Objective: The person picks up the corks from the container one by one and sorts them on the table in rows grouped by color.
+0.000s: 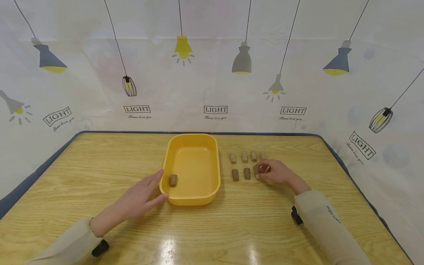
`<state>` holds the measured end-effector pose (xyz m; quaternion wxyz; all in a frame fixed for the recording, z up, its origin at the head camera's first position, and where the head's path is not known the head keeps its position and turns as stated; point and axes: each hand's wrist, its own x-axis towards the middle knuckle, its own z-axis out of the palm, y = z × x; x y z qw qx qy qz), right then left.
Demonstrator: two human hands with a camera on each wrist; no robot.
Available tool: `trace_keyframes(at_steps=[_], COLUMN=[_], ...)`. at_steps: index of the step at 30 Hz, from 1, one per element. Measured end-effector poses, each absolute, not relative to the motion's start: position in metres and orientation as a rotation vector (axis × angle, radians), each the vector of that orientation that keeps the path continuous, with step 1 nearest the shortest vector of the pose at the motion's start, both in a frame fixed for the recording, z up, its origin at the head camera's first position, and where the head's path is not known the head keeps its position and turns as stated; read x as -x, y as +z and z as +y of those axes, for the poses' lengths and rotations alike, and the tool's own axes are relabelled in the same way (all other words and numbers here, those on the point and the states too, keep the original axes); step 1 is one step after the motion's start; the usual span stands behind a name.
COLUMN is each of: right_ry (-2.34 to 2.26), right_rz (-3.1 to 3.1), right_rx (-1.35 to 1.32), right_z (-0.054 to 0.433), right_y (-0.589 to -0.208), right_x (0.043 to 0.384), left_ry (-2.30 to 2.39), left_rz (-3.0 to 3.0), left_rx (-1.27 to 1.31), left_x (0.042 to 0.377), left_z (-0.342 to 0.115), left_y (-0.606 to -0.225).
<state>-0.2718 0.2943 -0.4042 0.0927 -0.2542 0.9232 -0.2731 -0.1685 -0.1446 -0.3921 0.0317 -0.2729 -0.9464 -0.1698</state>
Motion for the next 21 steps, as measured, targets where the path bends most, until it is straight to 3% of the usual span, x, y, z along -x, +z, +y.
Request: trace_keyframes(at_steps=[21], right_ry=[-0.777], right_rz=[2.739], right_rx=[0.736], right_z=[0.2947], right_y=[-0.4031], right_x=[0.2737], left_ry=[-0.510], left_rz=[-2.908], left_rx=[0.846], left_x=[0.1682], left_z=[-0.1439], left_y=[-0.3916])
